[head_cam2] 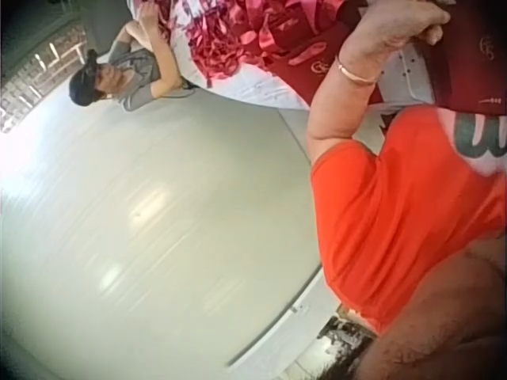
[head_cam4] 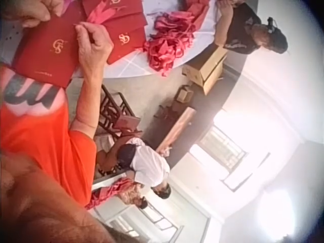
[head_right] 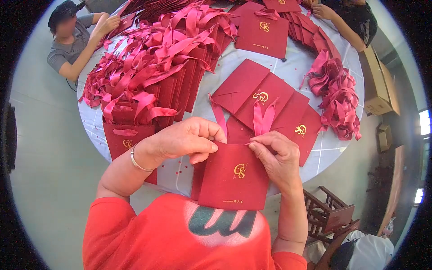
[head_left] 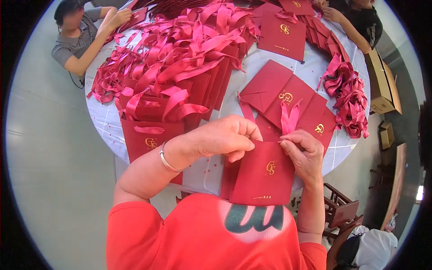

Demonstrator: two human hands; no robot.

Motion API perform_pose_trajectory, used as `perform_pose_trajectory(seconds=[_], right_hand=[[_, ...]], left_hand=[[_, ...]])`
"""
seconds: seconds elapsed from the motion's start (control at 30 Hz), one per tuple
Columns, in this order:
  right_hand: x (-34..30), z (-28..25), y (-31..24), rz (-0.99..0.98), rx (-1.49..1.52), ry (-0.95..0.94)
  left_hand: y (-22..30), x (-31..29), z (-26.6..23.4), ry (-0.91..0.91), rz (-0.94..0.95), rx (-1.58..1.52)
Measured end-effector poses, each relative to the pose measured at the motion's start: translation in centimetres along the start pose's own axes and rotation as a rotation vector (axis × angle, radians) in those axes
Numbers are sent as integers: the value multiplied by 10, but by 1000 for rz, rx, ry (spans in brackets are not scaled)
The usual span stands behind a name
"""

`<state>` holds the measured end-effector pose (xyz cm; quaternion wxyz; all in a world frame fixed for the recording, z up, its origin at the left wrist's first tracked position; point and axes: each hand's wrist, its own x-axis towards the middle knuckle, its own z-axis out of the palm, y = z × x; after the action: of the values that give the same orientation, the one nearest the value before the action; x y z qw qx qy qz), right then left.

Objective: The person attaches ribbon handles to paper gift bags by hand, threading ribbons into slits on each bag and folding the bags.

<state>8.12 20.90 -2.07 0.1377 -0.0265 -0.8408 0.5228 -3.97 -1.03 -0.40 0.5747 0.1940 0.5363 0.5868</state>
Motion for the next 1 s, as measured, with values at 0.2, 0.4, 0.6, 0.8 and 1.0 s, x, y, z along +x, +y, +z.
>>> perform_pose_trajectory(seconds=[0.2, 0.4, 0.6, 0.8, 1.0], right_hand=[[1, 1, 0, -57, -31, -2], [-5, 6, -22, -422, -416, 178], [-6, 18, -27, -223, -159, 64], [-5, 18, -3, -212, 23, 47], [-5, 17, 1, -225, 75, 15]], left_hand=[[6, -4, 4, 44, -45, 38], [15, -10, 8, 96, -101, 171], [12, -8, 8, 73, -58, 105], [4, -2, 1, -35, -16, 4], [3, -2, -1, -94, -9, -10]])
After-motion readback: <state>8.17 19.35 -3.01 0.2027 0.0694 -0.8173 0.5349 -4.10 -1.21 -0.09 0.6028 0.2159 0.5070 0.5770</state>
